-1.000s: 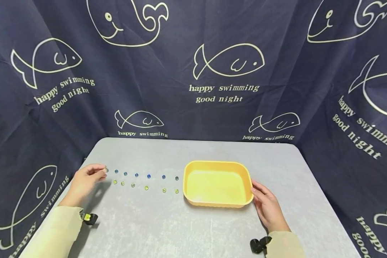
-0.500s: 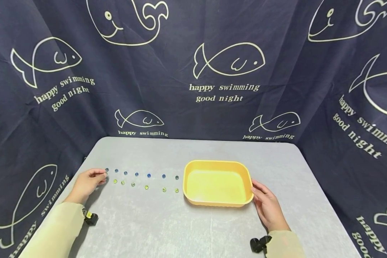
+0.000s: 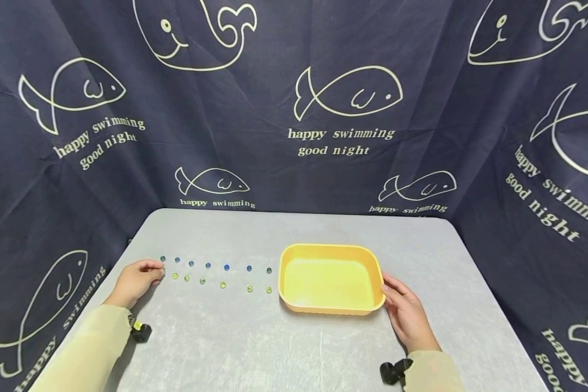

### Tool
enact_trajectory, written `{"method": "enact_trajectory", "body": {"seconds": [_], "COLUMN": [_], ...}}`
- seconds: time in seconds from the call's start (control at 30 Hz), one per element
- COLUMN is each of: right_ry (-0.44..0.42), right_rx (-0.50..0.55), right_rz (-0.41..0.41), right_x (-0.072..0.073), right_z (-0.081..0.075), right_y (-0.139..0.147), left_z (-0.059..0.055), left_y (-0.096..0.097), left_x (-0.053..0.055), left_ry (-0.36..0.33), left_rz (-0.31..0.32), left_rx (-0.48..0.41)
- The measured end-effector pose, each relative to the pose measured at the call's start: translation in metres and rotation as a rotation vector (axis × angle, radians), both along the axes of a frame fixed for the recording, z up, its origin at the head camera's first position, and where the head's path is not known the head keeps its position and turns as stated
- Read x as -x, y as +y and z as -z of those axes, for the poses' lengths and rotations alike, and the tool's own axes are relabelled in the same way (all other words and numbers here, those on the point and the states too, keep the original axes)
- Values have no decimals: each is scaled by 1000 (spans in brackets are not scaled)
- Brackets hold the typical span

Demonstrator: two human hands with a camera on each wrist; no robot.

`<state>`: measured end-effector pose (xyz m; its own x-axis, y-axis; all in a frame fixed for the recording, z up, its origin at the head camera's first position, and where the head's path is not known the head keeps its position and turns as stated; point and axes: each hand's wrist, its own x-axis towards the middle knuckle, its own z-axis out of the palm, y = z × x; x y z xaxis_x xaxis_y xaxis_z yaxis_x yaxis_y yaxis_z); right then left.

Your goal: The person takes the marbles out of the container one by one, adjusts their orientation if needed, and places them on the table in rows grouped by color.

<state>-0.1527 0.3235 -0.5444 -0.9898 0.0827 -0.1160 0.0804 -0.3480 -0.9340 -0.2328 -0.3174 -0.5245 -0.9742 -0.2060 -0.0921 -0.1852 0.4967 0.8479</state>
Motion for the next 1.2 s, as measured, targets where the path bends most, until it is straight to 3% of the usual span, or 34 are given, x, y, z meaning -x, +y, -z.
{"method": "enact_trajectory", "body": {"seconds": [0.27, 0.67, 0.97, 1.1, 1.2], "right_ry": [1, -16, 14, 51, 92], "right_rx": [5, 1, 31, 6, -75], "right_rz": [2, 8, -19, -43, -42], "right_x": [1, 2, 5, 5, 9], "right_z": [0, -1, -4, -18, -35], "right_y": [-1, -3, -1, 2, 6], "left_z": [0, -1, -14, -22, -35], "left_y": [1, -3, 0, 4, 10], "left_x": [2, 1, 1, 0, -3], "left_ry": [-3, -13, -34, -15, 28], "left_rz": [6, 10, -19, -2, 52], "left_rx": [67, 82, 73, 129, 202]}}
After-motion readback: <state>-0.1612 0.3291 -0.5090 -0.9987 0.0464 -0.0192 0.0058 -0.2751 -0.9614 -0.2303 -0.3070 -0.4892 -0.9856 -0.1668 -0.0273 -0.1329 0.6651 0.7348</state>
